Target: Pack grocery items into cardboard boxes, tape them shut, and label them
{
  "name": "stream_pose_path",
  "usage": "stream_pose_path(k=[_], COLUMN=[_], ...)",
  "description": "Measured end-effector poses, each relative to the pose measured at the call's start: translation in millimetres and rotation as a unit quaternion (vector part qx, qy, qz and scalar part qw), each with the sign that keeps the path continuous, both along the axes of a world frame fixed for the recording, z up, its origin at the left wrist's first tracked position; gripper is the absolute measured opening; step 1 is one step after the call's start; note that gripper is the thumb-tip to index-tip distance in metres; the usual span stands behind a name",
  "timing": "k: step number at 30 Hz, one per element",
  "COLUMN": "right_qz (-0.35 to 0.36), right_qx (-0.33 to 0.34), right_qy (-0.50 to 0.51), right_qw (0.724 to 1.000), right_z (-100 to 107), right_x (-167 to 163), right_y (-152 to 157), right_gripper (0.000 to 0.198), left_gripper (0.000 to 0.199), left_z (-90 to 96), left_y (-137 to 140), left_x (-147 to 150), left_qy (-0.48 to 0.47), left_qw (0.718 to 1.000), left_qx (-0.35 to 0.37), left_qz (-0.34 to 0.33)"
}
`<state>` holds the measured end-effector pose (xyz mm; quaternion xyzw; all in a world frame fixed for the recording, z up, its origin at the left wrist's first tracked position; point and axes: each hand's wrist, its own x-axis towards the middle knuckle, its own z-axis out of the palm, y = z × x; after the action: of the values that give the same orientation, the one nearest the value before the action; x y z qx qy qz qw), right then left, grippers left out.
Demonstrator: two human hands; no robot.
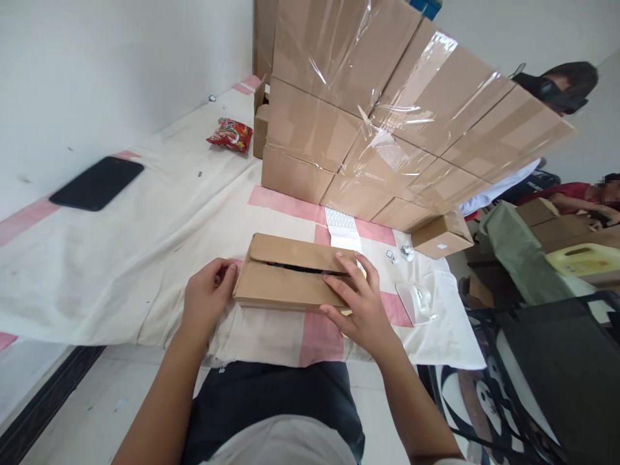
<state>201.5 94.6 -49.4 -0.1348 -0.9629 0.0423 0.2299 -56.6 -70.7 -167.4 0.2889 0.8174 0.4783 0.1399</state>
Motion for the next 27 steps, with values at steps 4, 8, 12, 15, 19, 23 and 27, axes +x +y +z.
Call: stream_pose_path(k=[4, 8, 12, 15, 19, 23, 27], right_qz=[-0.017, -0.032, -0.032, -0.035, -0.045, -0.056, -0.058], right_qx=[0.004, 0.007, 0.014, 0.018, 0.007, -0.004, 0.017], right_qy=[-0.015, -0.030, -0.029, -0.023, -0.015, -0.011, -0.003], right_qw=[1.000, 0.999, 0.999, 0.999, 0.999, 0.998, 0.998], right_z=[0.1, -0.2, -1.0, -2.4, -4.8, -9.0, -16.2], right_x=[-1.9, -1.8, -1.5, -1.1, -0.9, -0.5, 1.4], right_y=[-3.4, -6.2, -8.5, -9.7, -10.7, -12.3, -12.8], right_gripper=[0.036, 0.034, 0.033, 0.033, 0.034, 0.037, 0.049], left_gripper=[0.029, 0.029, 0.028, 0.025, 0.015, 0.029, 0.057], left_z=[1.4, 4.8, 0.9, -1.2, 27.9, 82.9, 89.3], left_y=[0.0, 1.1, 1.5, -2.3, -8.6, 4.8, 31.3], left_x=[0.4, 0.1, -0.5, -1.2, 3.0, 28.6, 56.6], left_qy=[-0.003, -0.023, -0.020, 0.019, 0.216, 0.464, 0.538], left_qw=[1.000, 0.999, 0.999, 0.998, 0.951, 0.849, 0.776], left_qx=[-0.006, -0.005, -0.005, 0.058, 0.209, 0.135, 0.084], left_qz=[-0.008, -0.029, -0.038, 0.013, 0.073, -0.214, -0.318])
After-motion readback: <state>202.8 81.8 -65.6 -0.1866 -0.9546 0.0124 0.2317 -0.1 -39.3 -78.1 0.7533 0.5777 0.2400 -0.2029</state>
